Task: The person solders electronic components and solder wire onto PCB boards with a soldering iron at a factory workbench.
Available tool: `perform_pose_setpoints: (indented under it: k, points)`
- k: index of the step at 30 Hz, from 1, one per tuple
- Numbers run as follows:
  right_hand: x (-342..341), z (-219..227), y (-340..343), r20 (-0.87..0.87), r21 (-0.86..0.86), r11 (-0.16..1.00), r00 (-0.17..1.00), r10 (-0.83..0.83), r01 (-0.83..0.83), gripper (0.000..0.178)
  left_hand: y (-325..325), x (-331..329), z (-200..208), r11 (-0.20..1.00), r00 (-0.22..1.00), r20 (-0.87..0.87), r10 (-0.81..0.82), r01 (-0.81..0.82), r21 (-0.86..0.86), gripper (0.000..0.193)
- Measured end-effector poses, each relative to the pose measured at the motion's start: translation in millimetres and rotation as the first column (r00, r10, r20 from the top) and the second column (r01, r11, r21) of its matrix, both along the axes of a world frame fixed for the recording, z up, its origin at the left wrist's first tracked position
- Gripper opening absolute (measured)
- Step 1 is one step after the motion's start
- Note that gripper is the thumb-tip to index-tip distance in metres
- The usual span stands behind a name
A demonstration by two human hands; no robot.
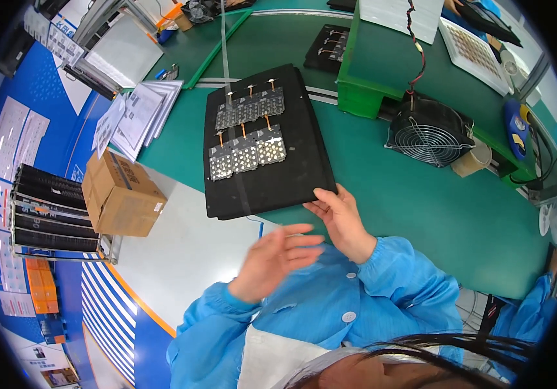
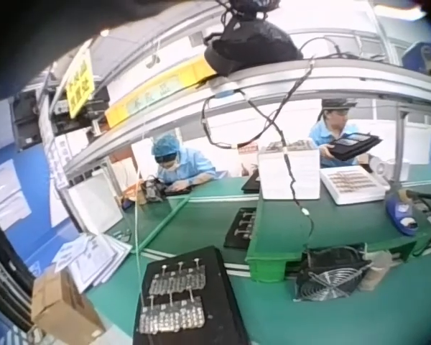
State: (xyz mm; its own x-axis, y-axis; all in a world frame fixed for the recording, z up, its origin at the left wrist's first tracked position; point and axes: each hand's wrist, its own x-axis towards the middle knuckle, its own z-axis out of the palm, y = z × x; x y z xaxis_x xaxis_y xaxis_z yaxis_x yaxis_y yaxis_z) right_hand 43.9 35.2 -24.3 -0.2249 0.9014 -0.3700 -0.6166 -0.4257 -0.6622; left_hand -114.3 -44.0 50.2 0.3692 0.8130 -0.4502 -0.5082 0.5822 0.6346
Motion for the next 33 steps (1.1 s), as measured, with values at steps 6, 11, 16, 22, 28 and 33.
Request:
perform_pose_setpoints:
  k: [6, 11, 16, 22, 28, 33]
  points:
    - [37.3, 19.3, -24.4, -0.022, -0.01, 0.985, 0.985, -0.171, 0.171, 0.029, 0.6, -97.6, 40.1, 0.706, 0.745, -0.261, 0.614, -0.369, 0.605, 0.042]
    - [72.6, 7.0, -52.0, -0.031, -0.02, 0.965, 0.964, -0.263, 0.262, 0.03, 60.1, -141.5, 33.6, 0.741, 0.649, -0.489, 0.583, -0.179, 0.647, 0.036]
    - [93.0, 20.3, -64.4, 0.083, -0.003, 0.911, 0.908, -0.411, 0.413, 0.037, 170.4, -125.4, 7.5, 0.759, 0.506, -0.729, 0.461, 0.201, 0.619, 0.041]
    - [123.9, 23.7, -56.6, 0.146, 0.044, 0.897, 0.886, -0.44, 0.439, 0.034, 239.1, -82.2, -18.8, 0.873, 0.397, -0.889, 0.229, 0.32, 0.368, 0.041]
    - [175.5, 11.2, -45.8, 0.275, 0.079, 0.842, 0.8, -0.534, 0.534, 0.028, 217.7, -45.4, -24.8, 0.852, 0.387, -0.919, -0.072, 0.503, 0.145, 0.038]
    - [222.3, -4.4, -60.3, 0.399, 0.237, 0.768, 0.661, -0.635, 0.594, 0.025, 160.9, -29.0, -46.6, 0.778, 0.567, -0.823, -0.021, 0.526, 0.343, 0.033]
